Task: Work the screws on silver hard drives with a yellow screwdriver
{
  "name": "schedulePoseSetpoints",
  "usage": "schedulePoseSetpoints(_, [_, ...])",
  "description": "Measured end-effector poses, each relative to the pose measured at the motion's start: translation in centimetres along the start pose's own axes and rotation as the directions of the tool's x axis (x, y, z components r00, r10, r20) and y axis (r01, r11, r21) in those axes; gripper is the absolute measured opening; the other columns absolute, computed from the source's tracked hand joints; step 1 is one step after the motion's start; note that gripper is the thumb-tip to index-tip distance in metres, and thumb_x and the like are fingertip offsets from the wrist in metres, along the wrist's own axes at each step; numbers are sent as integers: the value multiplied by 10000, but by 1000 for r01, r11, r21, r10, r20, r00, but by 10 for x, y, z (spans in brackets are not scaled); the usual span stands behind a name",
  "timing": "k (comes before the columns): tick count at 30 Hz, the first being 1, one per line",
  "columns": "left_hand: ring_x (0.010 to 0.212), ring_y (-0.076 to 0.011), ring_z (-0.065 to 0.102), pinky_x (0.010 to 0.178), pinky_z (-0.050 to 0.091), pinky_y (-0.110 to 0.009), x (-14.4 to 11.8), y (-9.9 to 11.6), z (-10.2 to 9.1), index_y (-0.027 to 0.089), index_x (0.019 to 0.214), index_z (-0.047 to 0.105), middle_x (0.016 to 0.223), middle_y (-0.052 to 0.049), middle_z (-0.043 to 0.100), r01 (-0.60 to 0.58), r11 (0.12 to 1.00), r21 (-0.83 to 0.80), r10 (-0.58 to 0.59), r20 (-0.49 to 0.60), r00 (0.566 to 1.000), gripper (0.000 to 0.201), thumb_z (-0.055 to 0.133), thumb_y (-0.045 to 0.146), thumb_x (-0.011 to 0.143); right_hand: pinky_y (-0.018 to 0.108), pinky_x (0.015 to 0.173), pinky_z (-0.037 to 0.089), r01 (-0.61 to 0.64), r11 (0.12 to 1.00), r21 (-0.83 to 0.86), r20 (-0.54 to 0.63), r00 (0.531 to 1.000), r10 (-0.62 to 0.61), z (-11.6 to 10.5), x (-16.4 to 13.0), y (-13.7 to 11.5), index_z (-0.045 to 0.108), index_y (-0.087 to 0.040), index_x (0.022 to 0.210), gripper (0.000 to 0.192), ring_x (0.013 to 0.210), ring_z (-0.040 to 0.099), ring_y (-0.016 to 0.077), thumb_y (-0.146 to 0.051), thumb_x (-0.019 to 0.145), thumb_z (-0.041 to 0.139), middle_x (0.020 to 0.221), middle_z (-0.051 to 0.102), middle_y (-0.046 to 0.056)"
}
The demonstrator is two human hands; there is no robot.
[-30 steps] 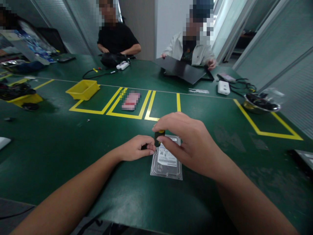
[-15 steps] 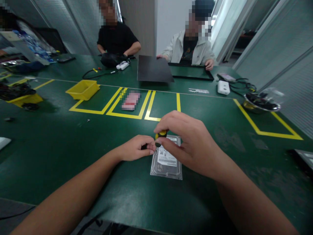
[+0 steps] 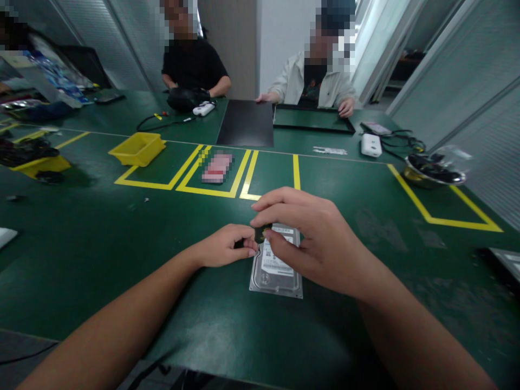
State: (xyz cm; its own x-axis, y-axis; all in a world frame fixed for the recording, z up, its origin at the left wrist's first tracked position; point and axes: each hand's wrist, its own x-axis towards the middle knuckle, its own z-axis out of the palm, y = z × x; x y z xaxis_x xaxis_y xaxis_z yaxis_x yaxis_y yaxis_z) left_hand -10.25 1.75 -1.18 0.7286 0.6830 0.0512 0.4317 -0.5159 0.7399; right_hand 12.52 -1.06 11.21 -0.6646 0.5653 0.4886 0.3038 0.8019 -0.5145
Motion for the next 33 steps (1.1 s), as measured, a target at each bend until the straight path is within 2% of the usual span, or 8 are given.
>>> schedulePoseSetpoints(3, [816,-175,598,734,464,-279,1,2,0,150,898,645,866,-29,649,-16,1000,21,16,3,1000,198,587,338,914,288,804,471,-20,1000,-15,3,1000,20,1,0,1,645,-181,904,99,945,581,165,-127,880,565,1007,621,57])
schedulePoseSetpoints(6, [880,-188,599,783,476,-291,1,2,0,157,975,658,906,-36,651,-19,999,28,19,0,1000,211,579,346,921,288,786,460,-23,1000,-11,1,1000,23,1,0,2,614,-184,868,85,911,567,164,-123,880,555,958,600,49])
schedulePoseSetpoints(18, [810,-166,584,726,449,-266,-1,-1,0,145,899,629,884,-27,643,-29,999,17,29,-4,1000,197,591,338,919,310,868,463,-56,998,28,65,996,54,-5,-2,2,647,-185,1021,244,972,614,169,-49,841,552,1059,698,35])
schedulePoseSetpoints(22, [786,-161,584,722,445,-269,0,-1,1,147,855,611,850,-21,640,-38,999,16,38,-24,999,195,601,332,914,298,862,466,-36,998,42,34,999,34,-3,0,2,658,-183,963,118,978,599,164,-133,880,589,1044,661,53])
schedulePoseSetpoints(25, [826,-169,588,739,450,-274,0,-1,1,153,924,638,891,-30,646,-38,999,17,39,-15,999,176,597,324,917,281,809,465,-47,999,9,5,999,47,-2,0,4,647,-172,895,82,933,584,155,-124,884,581,997,630,55])
schedulePoseSetpoints(28, [853,-170,593,754,456,-274,0,0,0,155,965,651,923,-33,653,-22,1000,11,22,3,1000,178,596,318,919,280,813,467,-23,1000,15,20,1000,23,-2,-1,5,643,-154,945,116,917,591,153,-95,870,577,983,659,48])
schedulePoseSetpoints(33, [828,-165,596,741,455,-268,0,2,0,146,931,660,903,-32,658,-13,1000,7,13,-2,1000,198,592,332,920,282,874,469,-28,999,28,47,999,27,-6,-2,5,673,-169,1014,262,980,630,153,-20,846,538,1070,720,27])
